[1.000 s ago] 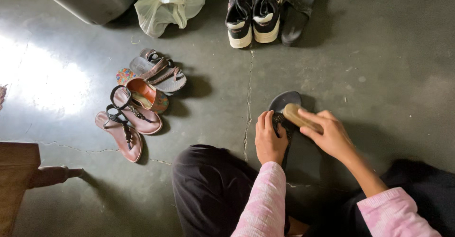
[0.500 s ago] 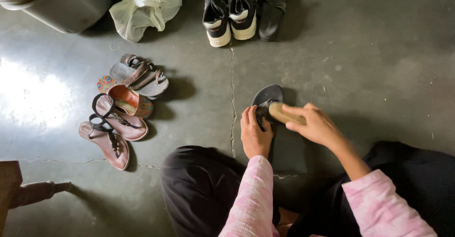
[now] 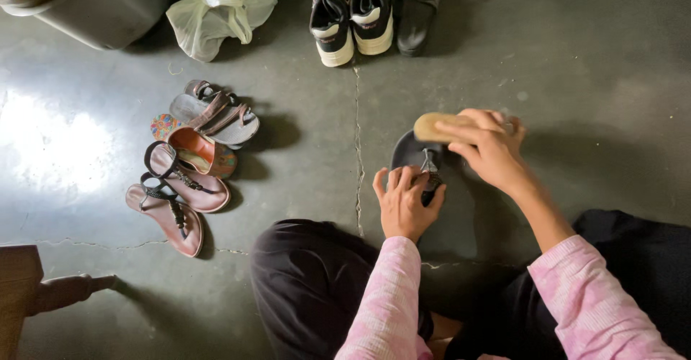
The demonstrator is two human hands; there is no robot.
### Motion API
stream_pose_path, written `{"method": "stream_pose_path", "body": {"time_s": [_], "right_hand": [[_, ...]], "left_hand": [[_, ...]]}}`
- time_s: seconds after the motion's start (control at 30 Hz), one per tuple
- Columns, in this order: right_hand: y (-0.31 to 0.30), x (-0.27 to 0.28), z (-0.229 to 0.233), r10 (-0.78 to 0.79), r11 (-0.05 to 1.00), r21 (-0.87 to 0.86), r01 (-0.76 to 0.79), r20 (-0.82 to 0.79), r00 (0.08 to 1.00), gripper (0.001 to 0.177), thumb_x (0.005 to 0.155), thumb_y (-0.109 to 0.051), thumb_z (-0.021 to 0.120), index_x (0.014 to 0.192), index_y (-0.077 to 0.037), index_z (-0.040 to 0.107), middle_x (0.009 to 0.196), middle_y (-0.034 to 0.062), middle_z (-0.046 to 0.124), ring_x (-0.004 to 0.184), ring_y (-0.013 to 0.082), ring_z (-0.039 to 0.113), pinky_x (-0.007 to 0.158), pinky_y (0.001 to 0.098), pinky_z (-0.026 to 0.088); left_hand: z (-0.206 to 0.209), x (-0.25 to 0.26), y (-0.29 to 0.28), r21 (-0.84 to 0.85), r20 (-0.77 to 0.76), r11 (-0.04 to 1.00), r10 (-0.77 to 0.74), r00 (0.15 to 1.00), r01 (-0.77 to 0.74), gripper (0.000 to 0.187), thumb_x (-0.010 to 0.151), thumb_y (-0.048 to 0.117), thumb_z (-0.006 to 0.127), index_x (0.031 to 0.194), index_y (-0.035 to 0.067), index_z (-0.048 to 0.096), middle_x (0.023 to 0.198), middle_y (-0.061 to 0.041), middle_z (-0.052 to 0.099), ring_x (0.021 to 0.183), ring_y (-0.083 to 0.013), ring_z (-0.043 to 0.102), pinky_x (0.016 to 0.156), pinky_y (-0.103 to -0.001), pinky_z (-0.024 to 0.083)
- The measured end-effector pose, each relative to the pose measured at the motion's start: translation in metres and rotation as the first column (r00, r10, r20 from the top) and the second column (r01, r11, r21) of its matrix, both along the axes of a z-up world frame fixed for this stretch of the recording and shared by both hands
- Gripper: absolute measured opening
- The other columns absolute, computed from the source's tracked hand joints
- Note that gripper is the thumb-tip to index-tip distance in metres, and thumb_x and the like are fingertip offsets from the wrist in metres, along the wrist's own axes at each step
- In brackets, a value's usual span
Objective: The person sits on the floor and uses a brush to clean a pair of grey slippers. They scrub the straps and soles of one slipper, then move to the other, continuing to brush both surfaces thoroughly.
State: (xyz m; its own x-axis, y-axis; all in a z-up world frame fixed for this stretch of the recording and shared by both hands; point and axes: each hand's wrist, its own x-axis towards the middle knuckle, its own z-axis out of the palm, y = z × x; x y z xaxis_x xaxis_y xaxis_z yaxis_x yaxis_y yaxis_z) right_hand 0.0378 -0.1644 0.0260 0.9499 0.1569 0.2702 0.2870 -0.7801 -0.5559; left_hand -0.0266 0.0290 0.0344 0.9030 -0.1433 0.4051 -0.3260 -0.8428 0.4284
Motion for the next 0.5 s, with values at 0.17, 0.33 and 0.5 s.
{"method": "stream_pose_path", "body": {"time_s": [0.17,0.33,0.5], "right_hand": [[0.0,0.002,0.001,-0.01,0.981,-0.193,0.024,0.073,0.997,0.039,0.084,-0.023,0.078,0.12,-0.037,0.078,0.136,0.001,0.064,0.132,0.0249,0.05,0.114,0.0646,0.019],[0.006,0.006,0.005,0.163,0.956,-0.218,-0.198,-0.167,0.972,0.031,0.082,-0.024,0.08,0.109,-0.039,0.079,0.129,-0.0043,0.065,0.13,0.0209,0.049,0.117,0.0642,0.016],[0.015,-0.002,0.005,-0.02,0.981,-0.192,0.028,0.042,0.999,0.042,0.085,-0.017,0.077,0.122,-0.038,0.077,0.137,0.0004,0.063,0.133,0.0235,0.05,0.118,0.0596,0.022]], "left_hand": [[-0.002,-0.001,-0.001,0.048,-0.027,0.999,0.022,0.999,-0.021,0.034,0.082,0.038,0.08,0.104,0.013,0.079,0.094,-0.002,0.055,0.096,-0.0209,0.056,0.101,-0.045,0.038],[-0.004,0.001,-0.002,0.044,-0.027,0.999,0.025,0.999,-0.024,0.035,0.084,0.037,0.079,0.108,0.012,0.079,0.092,-0.002,0.055,0.093,-0.0206,0.056,0.095,-0.042,0.04],[-0.007,-0.001,-0.001,0.036,0.015,0.999,0.018,1.0,-0.018,0.032,0.085,0.036,0.08,0.106,0.013,0.079,0.091,-0.003,0.056,0.092,-0.0221,0.056,0.089,-0.041,0.041]]}}
